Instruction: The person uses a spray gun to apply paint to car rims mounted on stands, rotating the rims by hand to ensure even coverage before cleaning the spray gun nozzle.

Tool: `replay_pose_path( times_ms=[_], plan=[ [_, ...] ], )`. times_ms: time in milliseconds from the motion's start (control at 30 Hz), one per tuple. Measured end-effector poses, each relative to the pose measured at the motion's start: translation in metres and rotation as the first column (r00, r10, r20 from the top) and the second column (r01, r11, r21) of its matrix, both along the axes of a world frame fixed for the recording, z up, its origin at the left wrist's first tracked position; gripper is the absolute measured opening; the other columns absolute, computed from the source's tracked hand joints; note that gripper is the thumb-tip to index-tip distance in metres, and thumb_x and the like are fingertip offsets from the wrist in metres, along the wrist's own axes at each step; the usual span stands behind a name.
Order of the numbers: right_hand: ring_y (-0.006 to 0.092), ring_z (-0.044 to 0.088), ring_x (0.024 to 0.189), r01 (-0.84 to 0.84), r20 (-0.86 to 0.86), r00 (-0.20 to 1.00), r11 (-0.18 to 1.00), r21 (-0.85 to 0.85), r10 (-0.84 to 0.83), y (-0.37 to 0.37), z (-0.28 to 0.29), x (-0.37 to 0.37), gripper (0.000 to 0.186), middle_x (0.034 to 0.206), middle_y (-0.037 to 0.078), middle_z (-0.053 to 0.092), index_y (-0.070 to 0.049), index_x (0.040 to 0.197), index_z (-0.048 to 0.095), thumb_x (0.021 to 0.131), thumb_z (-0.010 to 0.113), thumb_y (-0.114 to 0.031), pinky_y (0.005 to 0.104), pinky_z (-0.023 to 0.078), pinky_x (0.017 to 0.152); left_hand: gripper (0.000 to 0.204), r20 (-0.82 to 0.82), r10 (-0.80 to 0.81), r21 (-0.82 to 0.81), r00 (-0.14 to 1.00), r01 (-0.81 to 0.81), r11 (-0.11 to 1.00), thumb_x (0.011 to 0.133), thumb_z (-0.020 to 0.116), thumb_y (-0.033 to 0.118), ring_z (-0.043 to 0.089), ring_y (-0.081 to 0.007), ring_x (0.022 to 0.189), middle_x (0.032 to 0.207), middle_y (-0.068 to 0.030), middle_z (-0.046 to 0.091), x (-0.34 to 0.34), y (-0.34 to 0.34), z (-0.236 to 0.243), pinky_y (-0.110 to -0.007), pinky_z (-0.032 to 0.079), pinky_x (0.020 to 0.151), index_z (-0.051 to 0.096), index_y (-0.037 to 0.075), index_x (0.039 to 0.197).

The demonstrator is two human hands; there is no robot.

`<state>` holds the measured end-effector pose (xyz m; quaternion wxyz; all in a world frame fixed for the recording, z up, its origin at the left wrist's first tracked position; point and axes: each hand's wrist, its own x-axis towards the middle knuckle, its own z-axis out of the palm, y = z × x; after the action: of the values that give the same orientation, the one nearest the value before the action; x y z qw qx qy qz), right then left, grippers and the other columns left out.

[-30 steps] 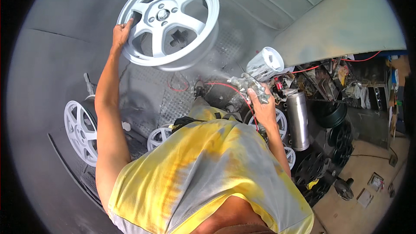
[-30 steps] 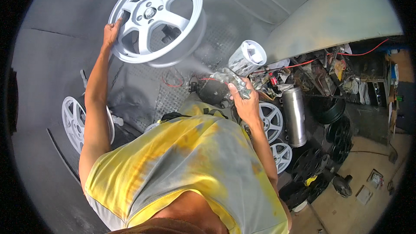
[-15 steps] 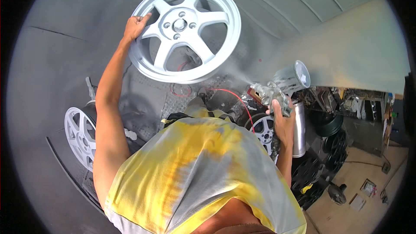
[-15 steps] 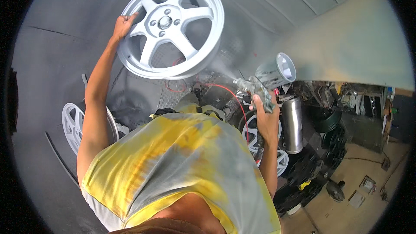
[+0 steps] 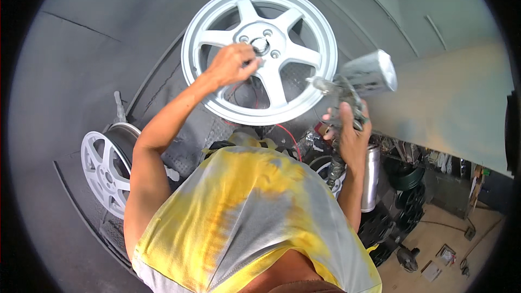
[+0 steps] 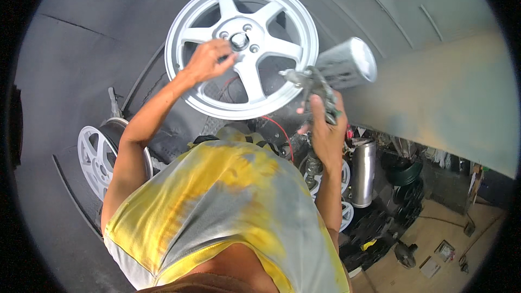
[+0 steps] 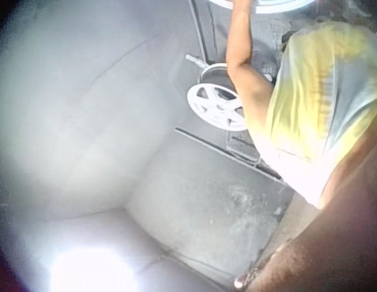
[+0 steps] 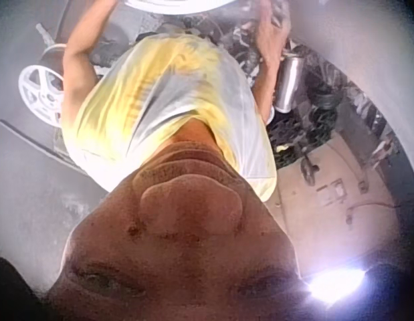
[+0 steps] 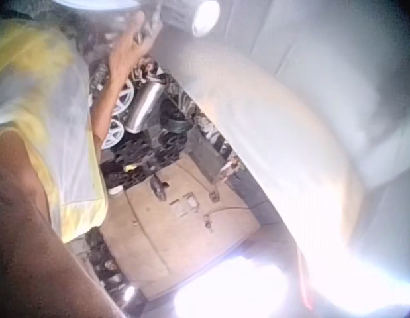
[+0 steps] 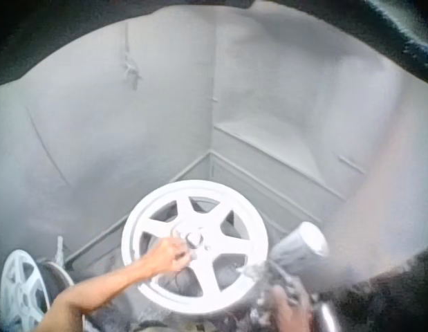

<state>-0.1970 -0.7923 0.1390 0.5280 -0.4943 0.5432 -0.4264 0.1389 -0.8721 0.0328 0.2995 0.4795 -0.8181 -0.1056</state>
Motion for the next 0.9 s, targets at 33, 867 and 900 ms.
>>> replay_pose_path(
  times_ms=[33,867,900],
  plan=[
    [0.0120,0.068,0.077,-0.066,-0.005,0.998,0.998,0.005,0.066,-0.006,0.002,0.014,0.028,0.096,0.007,0.068,0.000,0.125,0.058,0.107,0.058,-0.021,0.0233,0.055,0.049,0.021,-0.008,-0.023,0.023,1.000,0.023,0.999,0.092,0.068,0.017,0.062,-0.0326,0.078,0.081,-0.0149,0.063,-0.006,0.003,0.002,-0.045,0.052,0.072,0.069,-0.002,0.081],
    [0.0044,0.057,0.062,-0.202,-0.301,0.944,0.956,-0.214,0.132,-0.055,0.091,0.066,0.025,0.079,0.001,0.066,-0.004,0.117,0.064,0.107,0.061,-0.027,0.0217,0.041,0.047,0.055,0.197,0.418,0.052,0.887,-0.435,0.899,0.100,0.062,0.048,0.059,-0.0368,0.112,0.119,-0.0173,0.059,0.083,0.008,0.002,-0.048,0.051,0.096,0.061,-0.002,0.122],
    [0.0044,0.057,0.063,-0.226,-0.309,0.938,0.954,-0.200,0.157,-0.053,0.094,0.061,0.024,0.080,0.001,0.066,-0.004,0.116,0.064,0.107,0.061,-0.026,0.0217,0.041,0.047,0.055,0.221,0.433,0.048,0.874,-0.453,0.890,0.100,0.062,0.048,0.060,-0.0371,0.110,0.117,-0.0179,0.060,0.078,0.014,0.004,-0.048,0.052,0.094,0.061,-0.003,0.119]
  ],
)
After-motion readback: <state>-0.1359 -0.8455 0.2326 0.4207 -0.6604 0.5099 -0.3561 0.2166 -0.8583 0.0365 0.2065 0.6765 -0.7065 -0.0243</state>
